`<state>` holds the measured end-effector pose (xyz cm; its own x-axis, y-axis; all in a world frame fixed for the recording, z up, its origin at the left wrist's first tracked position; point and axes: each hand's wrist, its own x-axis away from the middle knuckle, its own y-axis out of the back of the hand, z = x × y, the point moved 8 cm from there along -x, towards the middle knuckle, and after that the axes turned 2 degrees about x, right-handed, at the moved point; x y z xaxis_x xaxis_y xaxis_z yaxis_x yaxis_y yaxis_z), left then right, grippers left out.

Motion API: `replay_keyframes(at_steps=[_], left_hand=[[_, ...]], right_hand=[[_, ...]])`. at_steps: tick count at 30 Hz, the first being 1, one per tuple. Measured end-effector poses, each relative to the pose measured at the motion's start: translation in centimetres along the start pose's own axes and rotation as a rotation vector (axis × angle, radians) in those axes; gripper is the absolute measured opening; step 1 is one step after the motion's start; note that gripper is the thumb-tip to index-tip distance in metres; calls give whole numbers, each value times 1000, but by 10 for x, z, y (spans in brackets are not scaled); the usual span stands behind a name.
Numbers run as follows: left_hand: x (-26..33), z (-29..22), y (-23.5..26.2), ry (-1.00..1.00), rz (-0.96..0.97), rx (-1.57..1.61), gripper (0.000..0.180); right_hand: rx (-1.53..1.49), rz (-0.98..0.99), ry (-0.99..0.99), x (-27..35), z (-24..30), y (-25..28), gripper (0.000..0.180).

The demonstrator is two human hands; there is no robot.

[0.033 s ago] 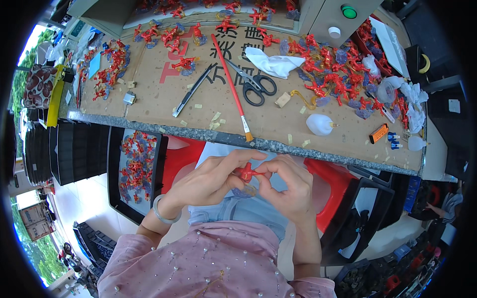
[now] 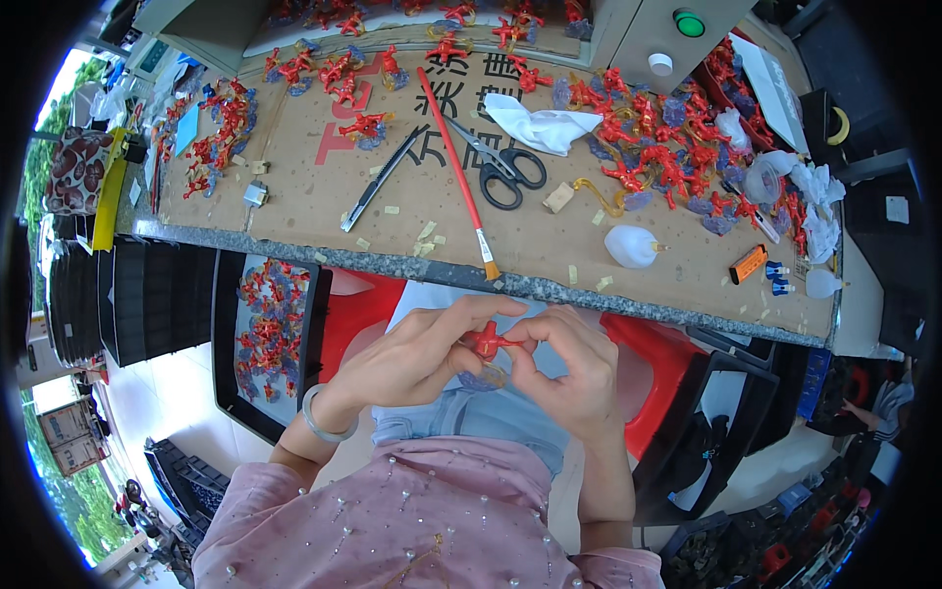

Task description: The recorder is assembling small red and yellow plastic components, likely for toy figurines, using hands, a brush for adhesive, and a liquid dispenser.

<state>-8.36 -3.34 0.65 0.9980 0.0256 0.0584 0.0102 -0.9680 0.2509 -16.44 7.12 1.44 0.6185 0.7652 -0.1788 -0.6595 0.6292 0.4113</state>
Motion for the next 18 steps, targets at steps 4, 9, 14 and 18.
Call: replay_keyframes(at_steps=[4, 9, 14, 18], left_hand=[[-1, 0, 1, 6, 0, -15, 51], [-1, -1, 1, -10, -7, -10, 53], [-1, 1, 0, 10, 4, -12, 52], [-1, 2, 0, 17, 9, -3, 52]], right_hand=[[-3, -1, 1, -1, 0, 1, 19], [-4, 5, 7, -1, 0, 0, 20], [-8, 3, 1, 0, -1, -1, 19], [-13, 1, 6, 0, -1, -1, 19]])
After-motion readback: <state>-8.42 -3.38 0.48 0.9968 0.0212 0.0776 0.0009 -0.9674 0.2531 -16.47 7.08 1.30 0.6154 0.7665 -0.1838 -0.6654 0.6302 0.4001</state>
